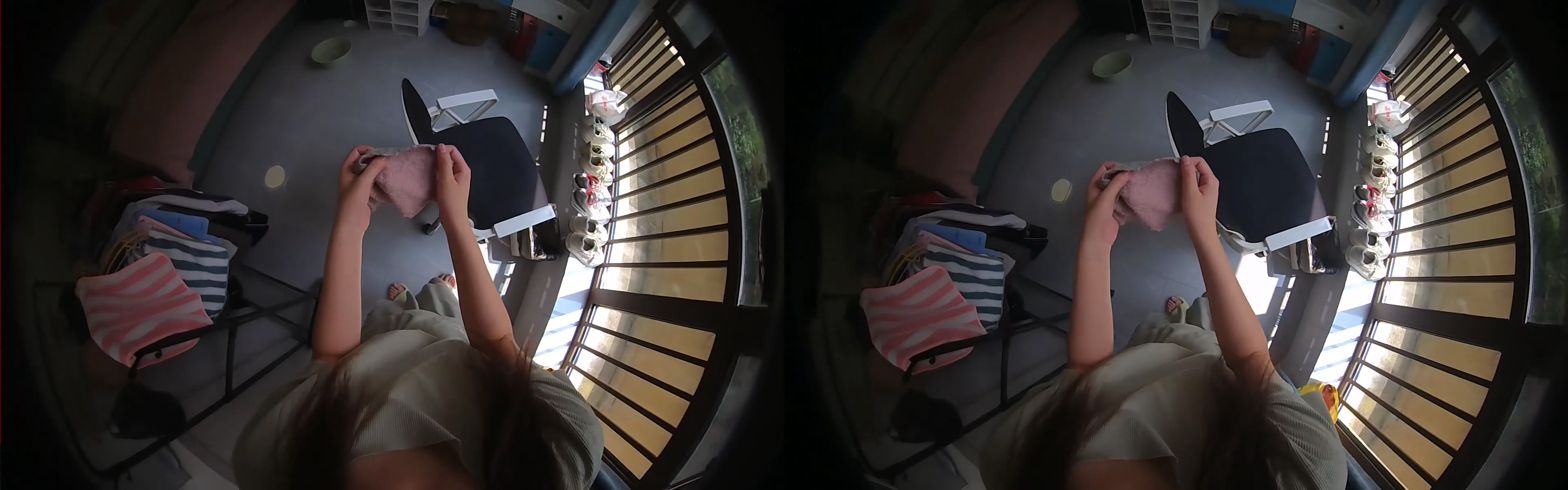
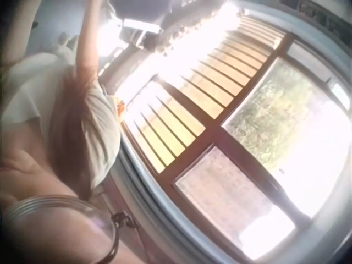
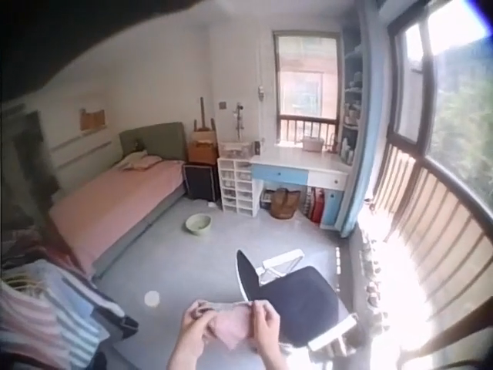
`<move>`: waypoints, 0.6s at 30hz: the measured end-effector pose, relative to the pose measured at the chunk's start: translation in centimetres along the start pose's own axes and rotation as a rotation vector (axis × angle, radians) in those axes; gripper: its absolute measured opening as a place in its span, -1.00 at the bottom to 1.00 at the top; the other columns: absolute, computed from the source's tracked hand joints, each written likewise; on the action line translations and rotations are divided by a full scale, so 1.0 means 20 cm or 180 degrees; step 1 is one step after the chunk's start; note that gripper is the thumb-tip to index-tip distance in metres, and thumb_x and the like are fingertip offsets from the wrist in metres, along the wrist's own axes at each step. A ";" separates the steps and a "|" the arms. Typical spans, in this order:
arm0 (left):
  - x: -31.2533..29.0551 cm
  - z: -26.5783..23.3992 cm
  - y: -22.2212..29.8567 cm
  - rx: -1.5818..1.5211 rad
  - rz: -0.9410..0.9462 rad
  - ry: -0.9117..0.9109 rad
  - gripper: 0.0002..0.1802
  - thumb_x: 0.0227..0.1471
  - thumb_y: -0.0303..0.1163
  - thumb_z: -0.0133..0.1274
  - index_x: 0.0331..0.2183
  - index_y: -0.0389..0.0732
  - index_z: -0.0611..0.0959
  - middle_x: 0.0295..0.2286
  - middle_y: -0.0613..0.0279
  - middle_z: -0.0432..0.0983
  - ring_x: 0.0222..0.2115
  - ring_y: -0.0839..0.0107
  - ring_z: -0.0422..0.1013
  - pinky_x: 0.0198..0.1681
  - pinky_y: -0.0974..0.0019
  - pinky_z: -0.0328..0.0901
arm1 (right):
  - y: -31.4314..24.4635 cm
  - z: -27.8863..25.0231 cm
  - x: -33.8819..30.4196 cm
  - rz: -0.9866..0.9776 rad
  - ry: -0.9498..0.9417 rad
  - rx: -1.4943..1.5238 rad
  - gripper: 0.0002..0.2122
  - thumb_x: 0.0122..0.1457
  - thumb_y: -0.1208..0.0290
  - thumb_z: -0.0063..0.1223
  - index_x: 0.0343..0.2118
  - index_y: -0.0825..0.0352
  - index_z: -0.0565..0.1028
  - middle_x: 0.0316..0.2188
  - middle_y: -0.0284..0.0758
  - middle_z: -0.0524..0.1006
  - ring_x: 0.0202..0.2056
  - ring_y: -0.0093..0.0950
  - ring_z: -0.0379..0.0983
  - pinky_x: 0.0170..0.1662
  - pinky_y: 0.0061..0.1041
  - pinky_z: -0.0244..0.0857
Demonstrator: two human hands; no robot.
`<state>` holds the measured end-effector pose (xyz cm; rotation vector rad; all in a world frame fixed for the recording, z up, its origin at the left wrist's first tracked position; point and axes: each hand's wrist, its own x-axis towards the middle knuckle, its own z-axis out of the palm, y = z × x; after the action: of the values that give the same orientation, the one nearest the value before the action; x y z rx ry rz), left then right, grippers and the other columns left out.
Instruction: The person washes a cloth in a basin of water and then wipes the exterior surfaces and handles of a blue and white closet.
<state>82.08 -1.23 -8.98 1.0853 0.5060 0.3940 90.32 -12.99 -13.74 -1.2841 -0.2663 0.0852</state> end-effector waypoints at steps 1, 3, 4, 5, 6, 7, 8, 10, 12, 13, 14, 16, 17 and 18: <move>0.02 -0.03 0.03 -0.0021 0.0006 0.0040 -0.83 -0.03 -0.38 0.09 -0.35 -0.17 0.45 -0.39 0.33 0.41 -0.38 0.54 0.39 -0.44 0.49 0.34 | 0.00 0.05 0.02 0.0159 -0.0080 0.0132 -0.77 0.24 0.31 -0.11 -0.50 0.32 0.42 -0.66 -0.64 0.20 -0.56 -0.81 0.02 -0.52 -0.74 -0.12; 0.07 -0.07 0.08 -0.0209 -0.0235 0.0286 -0.79 0.03 -0.30 0.02 -0.30 -0.21 0.50 -0.35 0.29 0.44 -0.32 0.50 0.40 -0.36 0.43 0.36 | 0.03 0.13 0.08 0.0277 -0.0218 0.0217 -0.79 0.22 0.29 -0.10 -0.47 0.30 0.43 -0.64 -0.65 0.21 -0.55 -0.81 0.03 -0.51 -0.76 -0.12; 0.12 -0.11 0.08 -0.0225 -0.0233 0.0319 -0.79 0.03 -0.30 0.02 -0.30 -0.21 0.50 -0.35 0.29 0.44 -0.32 0.50 0.40 -0.36 0.43 0.36 | 0.05 0.16 0.11 0.0295 -0.0249 0.0209 -0.79 0.22 0.29 -0.10 -0.47 0.30 0.43 -0.64 -0.65 0.21 -0.55 -0.81 0.03 -0.51 -0.76 -0.12; 0.19 -0.15 0.06 -0.0180 -0.0117 0.0262 -0.76 0.05 -0.28 0.01 -0.28 -0.24 0.51 -0.33 0.27 0.45 -0.30 0.49 0.40 -0.32 0.41 0.35 | 0.07 0.19 0.16 0.0386 -0.0290 0.0260 -0.79 0.22 0.29 -0.10 -0.47 0.30 0.43 -0.64 -0.65 0.22 -0.55 -0.82 0.04 -0.50 -0.76 -0.11; 0.26 -0.19 0.06 -0.0129 -0.0002 0.0196 -0.72 0.06 -0.26 -0.01 -0.25 -0.26 0.53 -0.31 0.25 0.46 -0.28 0.48 0.40 -0.28 0.40 0.34 | 0.09 0.23 0.20 0.0472 -0.0323 0.0312 -0.78 0.22 0.28 -0.10 -0.46 0.30 0.44 -0.63 -0.65 0.23 -0.54 -0.82 0.04 -0.50 -0.77 -0.11; 0.32 -0.21 0.05 -0.0136 0.0003 0.0219 -0.72 0.06 -0.26 -0.01 -0.25 -0.26 0.53 -0.31 0.25 0.46 -0.28 0.48 0.40 -0.28 0.40 0.34 | 0.11 0.26 0.24 0.0483 -0.0345 0.0311 -0.78 0.22 0.28 -0.10 -0.46 0.30 0.44 -0.63 -0.65 0.23 -0.54 -0.82 0.04 -0.50 -0.77 -0.11; 0.39 -0.24 0.05 -0.0120 -0.0046 0.0197 -0.70 0.07 -0.26 -0.02 -0.23 -0.29 0.53 -0.29 0.24 0.46 -0.27 0.49 0.40 -0.24 0.39 0.33 | 0.12 0.30 0.28 0.0600 -0.0300 0.0408 -0.78 0.23 0.28 -0.10 -0.46 0.31 0.44 -0.61 -0.64 0.25 -0.53 -0.82 0.06 -0.48 -0.77 -0.08; 0.52 -0.25 0.08 -0.0108 -0.0081 0.0168 -0.68 0.07 -0.26 -0.02 -0.22 -0.32 0.52 -0.28 0.22 0.47 -0.26 0.49 0.39 -0.21 0.39 0.31 | 0.16 0.36 0.40 0.0811 -0.0194 0.0600 -0.77 0.23 0.27 -0.11 -0.45 0.32 0.45 -0.58 -0.63 0.29 -0.50 -0.81 0.09 -0.44 -0.78 -0.03; 0.65 -0.27 0.12 -0.0045 -0.0162 0.0103 -0.67 0.08 -0.25 -0.03 -0.23 -0.33 0.53 -0.30 0.23 0.47 -0.28 0.51 0.40 -0.22 0.42 0.31 | 0.20 0.43 0.52 0.0946 -0.0246 0.0610 -0.76 0.23 0.25 -0.11 -0.43 0.33 0.45 -0.56 -0.60 0.33 -0.47 -0.80 0.14 -0.40 -0.76 0.05; 0.72 -0.28 0.13 -0.0072 -0.0155 0.0133 -0.67 0.08 -0.25 -0.03 -0.23 -0.33 0.53 -0.30 0.23 0.47 -0.28 0.51 0.40 -0.22 0.42 0.31 | 0.20 0.49 0.57 0.1097 -0.0132 0.0695 -0.76 0.23 0.25 -0.11 -0.42 0.33 0.46 -0.54 -0.58 0.35 -0.46 -0.79 0.18 -0.37 -0.76 0.09; 0.80 -0.30 0.15 -0.0073 -0.0193 0.0068 -0.66 0.08 -0.24 -0.03 -0.23 -0.33 0.53 -0.30 0.24 0.48 -0.28 0.51 0.40 -0.22 0.42 0.30 | 0.21 0.53 0.62 0.1250 -0.0016 0.0774 -0.76 0.23 0.25 -0.11 -0.41 0.33 0.46 -0.53 -0.56 0.37 -0.44 -0.78 0.22 -0.35 -0.75 0.13; 0.96 -0.30 0.20 -0.0084 -0.0220 0.0000 -0.64 0.08 -0.22 -0.03 -0.22 -0.33 0.53 -0.31 0.24 0.48 -0.28 0.51 0.40 -0.22 0.43 0.30 | 0.28 0.56 0.75 0.1299 -0.0116 0.0918 -0.77 0.23 0.25 -0.11 -0.39 0.32 0.46 -0.50 -0.52 0.41 -0.40 -0.75 0.28 -0.30 -0.73 0.19; 1.03 -0.30 0.22 -0.0084 -0.0275 0.0012 -0.63 0.08 -0.20 -0.03 -0.22 -0.32 0.54 -0.32 0.25 0.49 -0.29 0.51 0.40 -0.22 0.43 0.30 | 0.32 0.57 0.82 0.1349 -0.0217 0.0928 -0.78 0.22 0.24 -0.10 -0.31 0.31 0.45 -0.43 -0.47 0.43 -0.35 -0.69 0.32 -0.25 -0.69 0.22; 1.09 -0.31 0.23 -0.0074 -0.0343 0.0030 -0.62 0.09 -0.18 -0.04 -0.22 -0.32 0.54 -0.32 0.26 0.49 -0.29 0.52 0.40 -0.21 0.43 0.29 | 0.35 0.59 0.87 0.1413 -0.0309 0.0946 -0.76 0.20 0.23 -0.08 -0.24 0.31 0.45 -0.35 -0.43 0.46 -0.30 -0.64 0.36 -0.20 -0.64 0.25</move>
<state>96.22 17.01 -11.41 1.0296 0.5644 0.3098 104.77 3.71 -14.89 -1.0248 -0.0437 0.5474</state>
